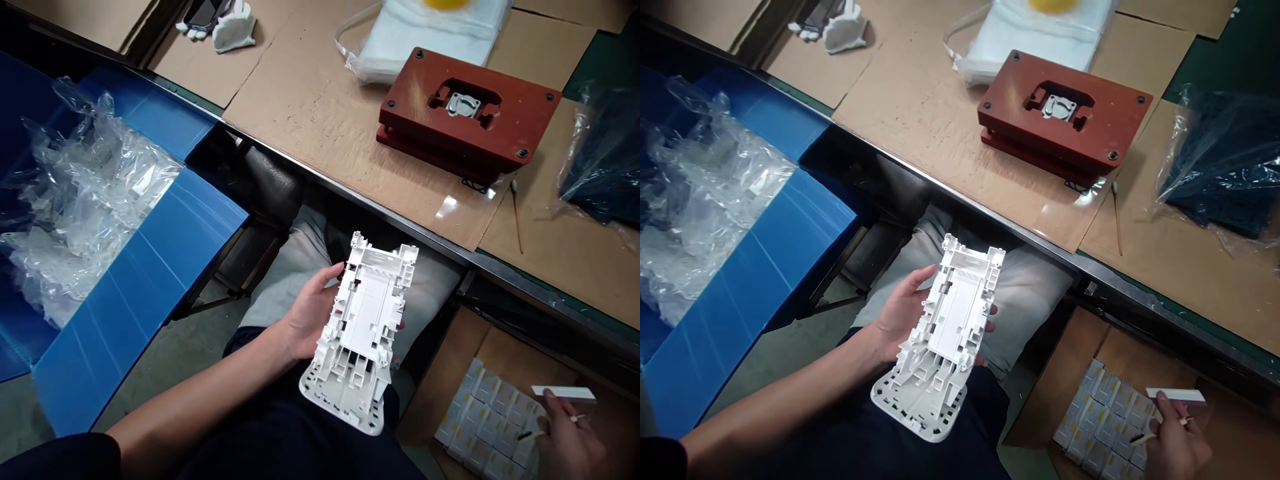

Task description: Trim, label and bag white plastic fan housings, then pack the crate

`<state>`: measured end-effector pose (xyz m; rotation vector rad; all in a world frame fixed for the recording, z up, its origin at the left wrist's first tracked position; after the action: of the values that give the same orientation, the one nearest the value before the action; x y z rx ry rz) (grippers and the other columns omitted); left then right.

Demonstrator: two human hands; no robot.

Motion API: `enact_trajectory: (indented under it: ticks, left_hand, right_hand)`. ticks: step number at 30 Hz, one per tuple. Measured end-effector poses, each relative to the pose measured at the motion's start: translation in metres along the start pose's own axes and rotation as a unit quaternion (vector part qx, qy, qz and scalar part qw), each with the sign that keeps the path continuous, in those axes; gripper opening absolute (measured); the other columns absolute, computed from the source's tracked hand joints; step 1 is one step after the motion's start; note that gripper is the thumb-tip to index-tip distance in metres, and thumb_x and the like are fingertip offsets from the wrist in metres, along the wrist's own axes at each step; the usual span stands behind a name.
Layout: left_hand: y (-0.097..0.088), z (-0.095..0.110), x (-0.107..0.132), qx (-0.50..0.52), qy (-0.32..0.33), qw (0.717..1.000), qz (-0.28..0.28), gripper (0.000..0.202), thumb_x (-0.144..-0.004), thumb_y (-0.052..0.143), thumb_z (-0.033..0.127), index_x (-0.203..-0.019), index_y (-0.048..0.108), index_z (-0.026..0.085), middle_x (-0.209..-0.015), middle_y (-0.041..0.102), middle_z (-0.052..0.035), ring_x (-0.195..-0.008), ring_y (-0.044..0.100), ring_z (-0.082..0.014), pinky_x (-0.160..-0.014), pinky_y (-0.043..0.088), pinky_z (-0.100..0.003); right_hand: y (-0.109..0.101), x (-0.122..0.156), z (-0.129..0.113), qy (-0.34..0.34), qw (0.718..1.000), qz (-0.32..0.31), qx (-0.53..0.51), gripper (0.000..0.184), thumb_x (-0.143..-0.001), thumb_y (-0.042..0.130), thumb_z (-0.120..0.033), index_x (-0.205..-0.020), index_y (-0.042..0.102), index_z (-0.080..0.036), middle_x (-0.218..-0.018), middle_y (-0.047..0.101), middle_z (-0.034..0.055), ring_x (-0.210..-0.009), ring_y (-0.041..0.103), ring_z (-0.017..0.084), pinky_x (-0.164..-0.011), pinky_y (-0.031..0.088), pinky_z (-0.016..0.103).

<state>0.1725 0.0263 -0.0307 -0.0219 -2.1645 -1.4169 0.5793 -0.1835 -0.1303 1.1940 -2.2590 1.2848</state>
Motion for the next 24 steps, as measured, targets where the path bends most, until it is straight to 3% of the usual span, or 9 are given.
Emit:
enact_trajectory:
  ticks: [3, 5, 6, 9, 12, 15, 18, 21, 24]
  left_hand:
    - [-0.001, 0.006, 0.01, 0.013, -0.002, 1.0, -0.027, 0.08, -0.091, 0.036, 0.064, -0.144, 0.048, 0.006, -0.136, 0.06, -0.0268, -0.12, 0.06, -0.0405, -0.104, 0.037, -0.065]
    - [-0.003, 0.011, 0.018, 0.016, -0.004, 0.999, -0.036, 0.081, -0.091, 0.034, 0.066, -0.144, 0.048, 0.007, -0.136, 0.06, -0.0259, -0.118, 0.061, -0.0399, -0.103, 0.038, -0.065]
    - [-0.004, 0.013, 0.022, 0.016, -0.004, 0.999, -0.037, 0.081, -0.091, 0.033, 0.067, -0.144, 0.049, 0.008, -0.135, 0.061, -0.0251, -0.118, 0.062, -0.0398, -0.103, 0.038, -0.065]
    - [-0.009, 0.022, 0.034, 0.003, 0.013, 1.0, -0.018, 0.078, -0.091, 0.036, 0.067, -0.142, 0.052, 0.01, -0.132, 0.064, -0.0232, -0.117, 0.062, -0.0419, -0.1, 0.04, -0.066]
    - [-0.024, 0.036, 0.043, -0.051, 0.103, 0.991, 0.07, 0.065, -0.092, 0.045, 0.06, -0.134, 0.06, 0.012, -0.122, 0.07, -0.0196, -0.112, 0.065, -0.0406, -0.098, 0.046, -0.06]
    - [-0.042, 0.05, 0.055, -0.114, 0.233, 0.951, 0.171, 0.048, -0.092, 0.056, 0.05, -0.122, 0.068, 0.015, -0.114, 0.075, -0.0132, -0.108, 0.068, -0.0334, -0.097, 0.051, -0.046]
    - [-0.049, 0.051, 0.059, -0.139, 0.296, 0.928, 0.18, 0.043, -0.092, 0.06, 0.047, -0.123, 0.068, 0.018, -0.121, 0.073, -0.0086, -0.116, 0.065, -0.0292, -0.102, 0.049, -0.039]
    - [-0.049, 0.049, 0.061, -0.146, 0.326, 0.92, 0.159, 0.044, -0.093, 0.062, 0.044, -0.129, 0.064, 0.021, -0.131, 0.068, -0.0064, -0.125, 0.059, -0.0279, -0.107, 0.045, -0.037]
    - [-0.048, 0.046, 0.06, -0.143, 0.324, 0.924, 0.141, 0.045, -0.094, 0.06, 0.044, -0.132, 0.061, 0.02, -0.137, 0.065, -0.0074, -0.131, 0.055, -0.0286, -0.109, 0.042, -0.038]
  right_hand:
    - [0.007, 0.038, 0.013, -0.008, 0.996, 0.088, -0.021, 0.04, -0.072, 0.067, -0.069, -0.1, 0.056, -0.041, -0.067, 0.058, 0.0006, -0.059, 0.069, 0.033, -0.035, 0.043, 0.044]
    - [0.018, 0.066, 0.003, 0.014, 0.987, 0.142, -0.074, 0.036, -0.071, 0.075, -0.057, -0.094, 0.058, -0.034, -0.086, 0.065, 0.002, -0.076, 0.072, 0.031, -0.04, 0.05, 0.039]
    - [0.03, 0.079, -0.01, 0.022, 0.986, 0.134, -0.101, 0.034, -0.072, 0.077, -0.051, -0.093, 0.059, -0.032, -0.094, 0.066, 0.0022, -0.079, 0.072, 0.028, -0.041, 0.051, 0.035]
    - [0.08, 0.11, -0.078, 0.016, 0.983, 0.057, -0.172, 0.032, -0.072, 0.08, -0.04, -0.097, 0.066, -0.028, -0.101, 0.067, 0.0011, -0.061, 0.059, 0.013, -0.036, 0.039, 0.021]
    - [0.126, 0.135, -0.16, -0.029, 0.981, -0.002, -0.192, 0.049, -0.068, 0.086, -0.035, -0.11, 0.067, -0.02, -0.09, 0.067, 0.0011, -0.054, 0.05, 0.007, -0.039, 0.035, 0.018]
    - [0.167, 0.154, -0.226, -0.093, 0.991, -0.033, -0.093, 0.056, -0.067, 0.087, -0.04, -0.114, 0.067, -0.018, -0.098, 0.071, 0.0059, -0.079, 0.065, 0.017, -0.058, 0.05, 0.023]
    - [0.21, 0.17, -0.269, -0.181, 0.978, -0.083, 0.064, 0.048, -0.07, 0.084, -0.043, -0.111, 0.069, -0.022, -0.105, 0.071, 0.006, -0.094, 0.065, 0.022, -0.072, 0.054, 0.03]
    - [0.24, 0.183, -0.288, -0.262, 0.948, -0.079, 0.165, 0.042, -0.075, 0.079, -0.04, -0.112, 0.067, -0.025, -0.103, 0.069, 0.0043, -0.094, 0.064, 0.022, -0.08, 0.055, 0.036]
    - [0.256, 0.193, -0.292, -0.313, 0.928, -0.069, 0.192, 0.04, -0.079, 0.076, -0.04, -0.114, 0.065, -0.024, -0.101, 0.067, 0.0041, -0.092, 0.064, 0.021, -0.078, 0.056, 0.034]
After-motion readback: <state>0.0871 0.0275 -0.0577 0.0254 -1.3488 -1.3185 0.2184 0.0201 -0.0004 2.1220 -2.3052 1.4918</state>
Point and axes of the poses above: each hand's wrist, its own x-axis away from the middle knuckle, its own y-axis out of the palm, z = x × y, the point moved 7 cm from there along -x, towards the middle knuckle
